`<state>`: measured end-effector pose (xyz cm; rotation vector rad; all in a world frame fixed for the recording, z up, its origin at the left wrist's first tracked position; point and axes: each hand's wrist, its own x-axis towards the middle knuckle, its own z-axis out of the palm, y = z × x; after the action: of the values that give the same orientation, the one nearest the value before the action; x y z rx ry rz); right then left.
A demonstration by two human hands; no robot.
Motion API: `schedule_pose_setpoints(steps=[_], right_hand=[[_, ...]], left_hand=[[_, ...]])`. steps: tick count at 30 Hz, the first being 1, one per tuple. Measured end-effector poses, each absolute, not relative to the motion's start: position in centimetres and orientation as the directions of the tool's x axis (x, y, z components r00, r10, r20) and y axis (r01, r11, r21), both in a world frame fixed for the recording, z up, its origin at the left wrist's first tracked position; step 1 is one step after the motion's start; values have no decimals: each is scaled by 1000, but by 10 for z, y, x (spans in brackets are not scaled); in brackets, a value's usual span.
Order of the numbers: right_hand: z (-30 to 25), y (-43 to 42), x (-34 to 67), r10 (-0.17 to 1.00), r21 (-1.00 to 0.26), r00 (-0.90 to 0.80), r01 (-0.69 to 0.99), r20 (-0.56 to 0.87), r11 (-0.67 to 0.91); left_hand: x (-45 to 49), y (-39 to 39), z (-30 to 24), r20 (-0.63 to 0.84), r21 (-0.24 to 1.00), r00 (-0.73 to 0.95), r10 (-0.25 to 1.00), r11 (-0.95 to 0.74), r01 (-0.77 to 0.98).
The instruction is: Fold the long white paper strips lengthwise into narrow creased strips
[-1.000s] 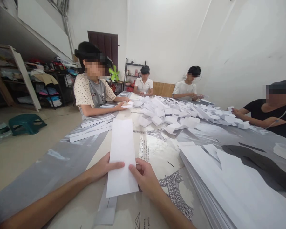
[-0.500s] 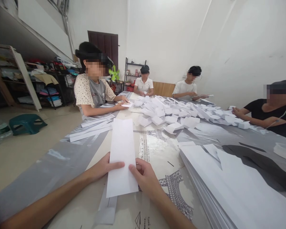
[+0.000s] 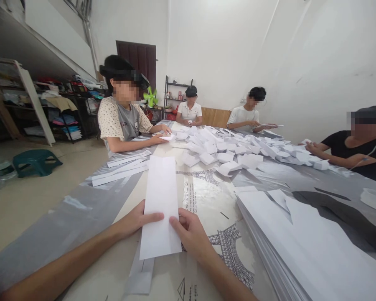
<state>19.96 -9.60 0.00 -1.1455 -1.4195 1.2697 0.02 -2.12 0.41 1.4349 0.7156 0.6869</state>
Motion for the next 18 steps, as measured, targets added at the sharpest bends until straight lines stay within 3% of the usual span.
schedule_pose_setpoints(steps=[18], right_hand=[[-1, -96, 200, 983, -994, -180, 100, 31, 50]], left_hand=[[0, -21, 5, -22, 1000, 624, 781, 16, 16]])
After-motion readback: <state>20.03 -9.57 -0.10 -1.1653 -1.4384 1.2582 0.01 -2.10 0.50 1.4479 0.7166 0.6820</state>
